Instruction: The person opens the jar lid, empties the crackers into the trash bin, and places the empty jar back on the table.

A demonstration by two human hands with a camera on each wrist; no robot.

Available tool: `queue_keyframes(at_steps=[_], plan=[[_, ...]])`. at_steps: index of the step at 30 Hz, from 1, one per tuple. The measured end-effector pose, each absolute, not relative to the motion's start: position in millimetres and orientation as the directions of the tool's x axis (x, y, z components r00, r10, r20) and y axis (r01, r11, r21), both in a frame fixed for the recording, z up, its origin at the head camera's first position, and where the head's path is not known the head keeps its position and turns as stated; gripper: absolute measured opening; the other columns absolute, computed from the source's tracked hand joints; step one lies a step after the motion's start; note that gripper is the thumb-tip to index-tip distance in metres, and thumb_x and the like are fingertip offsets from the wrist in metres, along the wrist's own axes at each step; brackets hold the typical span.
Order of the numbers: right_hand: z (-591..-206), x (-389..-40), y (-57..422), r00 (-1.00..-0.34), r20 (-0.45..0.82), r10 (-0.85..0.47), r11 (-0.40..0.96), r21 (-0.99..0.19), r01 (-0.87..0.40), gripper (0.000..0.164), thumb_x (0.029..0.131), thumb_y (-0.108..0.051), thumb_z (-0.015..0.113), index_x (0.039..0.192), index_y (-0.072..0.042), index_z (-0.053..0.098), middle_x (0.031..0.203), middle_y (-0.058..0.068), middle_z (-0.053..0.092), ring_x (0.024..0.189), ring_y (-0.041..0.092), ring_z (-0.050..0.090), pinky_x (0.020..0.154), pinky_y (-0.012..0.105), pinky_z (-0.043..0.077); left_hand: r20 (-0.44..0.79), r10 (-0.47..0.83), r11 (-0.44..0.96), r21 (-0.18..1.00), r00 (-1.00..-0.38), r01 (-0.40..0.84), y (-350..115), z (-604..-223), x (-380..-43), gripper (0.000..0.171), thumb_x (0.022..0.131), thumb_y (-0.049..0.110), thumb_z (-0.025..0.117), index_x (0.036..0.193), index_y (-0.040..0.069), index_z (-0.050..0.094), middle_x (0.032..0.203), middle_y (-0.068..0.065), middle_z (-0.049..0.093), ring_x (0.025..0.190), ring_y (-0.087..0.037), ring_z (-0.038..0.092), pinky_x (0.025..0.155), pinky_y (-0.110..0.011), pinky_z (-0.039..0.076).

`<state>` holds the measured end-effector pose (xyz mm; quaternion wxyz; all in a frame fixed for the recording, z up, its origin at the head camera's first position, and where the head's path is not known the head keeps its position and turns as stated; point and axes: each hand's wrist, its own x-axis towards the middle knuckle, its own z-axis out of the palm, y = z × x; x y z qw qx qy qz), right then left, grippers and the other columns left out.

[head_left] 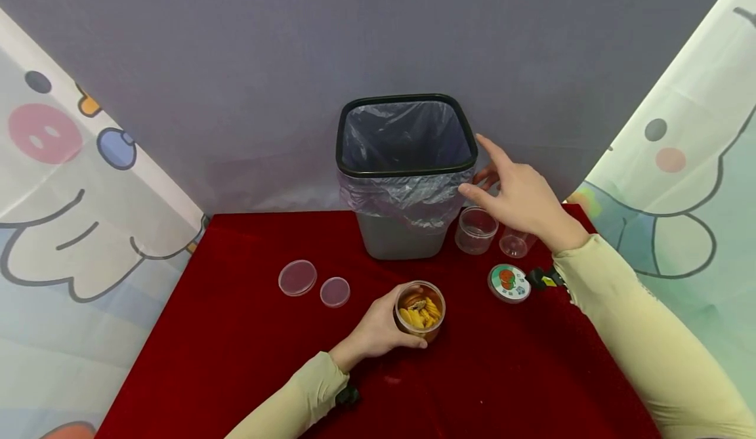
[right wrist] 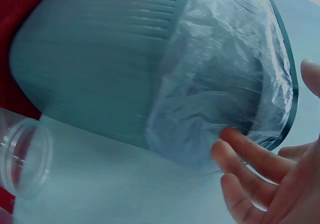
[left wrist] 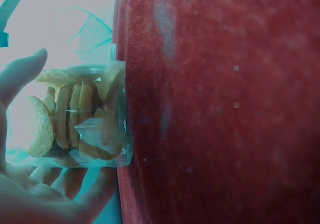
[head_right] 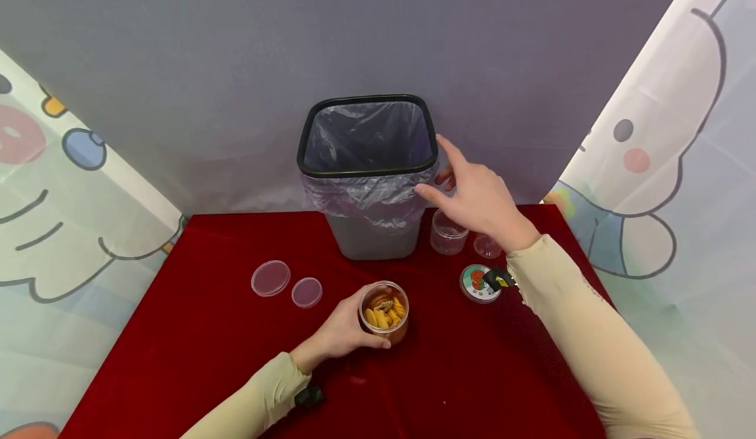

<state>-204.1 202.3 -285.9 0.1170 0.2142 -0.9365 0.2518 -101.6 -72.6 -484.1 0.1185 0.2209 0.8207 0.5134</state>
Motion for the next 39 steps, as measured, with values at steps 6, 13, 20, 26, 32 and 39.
queue_keyframes(at_steps=[6,13,20,26,32,39], plan=[[-267,-213,192,-0.91,0.211,-0.357,0.839,-0.356,-0.412,0.092,0.093,-0.069,0.047,0.161,-0.017,0.014,0.076,0.008,0.062,0.056,0.022,0.055,0.051,0.038,0.047,0.029,0.486,0.387,0.889,-0.874,0.245,-73,-488,-100,0.101,0.066,0.029,0.095,0.15,0.03,0.039,0.138,0.014,0.053,0.124,-0.009,0.052,0.106,-0.039,0.041],[-256,-224,185,-0.931,0.005,-0.364,0.866,-0.367,-0.341,0.103,0.09,-0.074,0.046,0.162,-0.015,0.002,0.07,0.009,0.06,0.057,0.023,0.061,0.06,0.044,0.055,0.031,0.488,0.388,0.888,-0.872,0.249,-72,-488,-99,0.101,0.066,0.028,0.095,0.149,0.03,0.039,0.138,0.014,0.053,0.124,-0.009,0.052,0.106,-0.039,0.041],[-245,-236,184,-0.907,-0.149,-0.393,0.851,-0.433,-0.297,0.116,0.088,-0.075,0.05,0.156,-0.015,-0.022,0.08,0.007,0.069,0.062,0.021,0.064,0.059,0.038,0.05,0.041,0.486,0.378,0.891,-0.873,0.252,-72,-487,-100,0.101,0.066,0.029,0.095,0.149,0.03,0.039,0.137,0.014,0.053,0.124,-0.009,0.052,0.106,-0.039,0.041],[-240,-237,181,-0.902,-0.203,-0.38,0.863,-0.43,-0.267,0.116,0.087,-0.079,0.045,0.154,-0.017,-0.026,0.081,0.007,0.07,0.059,0.024,0.062,0.062,0.039,0.047,0.047,0.48,0.369,0.895,-0.876,0.25,-72,-487,-101,0.101,0.066,0.027,0.095,0.149,0.03,0.039,0.137,0.014,0.054,0.123,-0.009,0.053,0.105,-0.039,0.042],[-241,-237,181,-0.908,-0.192,-0.372,0.854,-0.454,-0.254,0.116,0.087,-0.078,0.046,0.154,-0.018,-0.026,0.087,0.011,0.071,0.061,0.022,0.066,0.074,0.044,0.052,0.069,0.464,0.361,0.896,-0.883,0.259,-70,-484,-100,0.099,0.065,0.028,0.096,0.148,0.031,0.041,0.136,0.014,0.055,0.122,-0.009,0.053,0.105,-0.039,0.042],[-243,-238,182,-0.9,-0.193,-0.39,0.827,-0.502,-0.251,0.115,0.088,-0.076,0.049,0.153,-0.021,-0.028,0.085,0.01,0.071,0.066,0.021,0.069,0.075,0.046,0.056,0.072,0.414,0.34,0.912,-0.907,0.228,-76,-474,-103,0.097,0.065,0.027,0.096,0.147,0.03,0.044,0.135,0.014,0.055,0.123,-0.01,0.053,0.105,-0.04,0.042]])
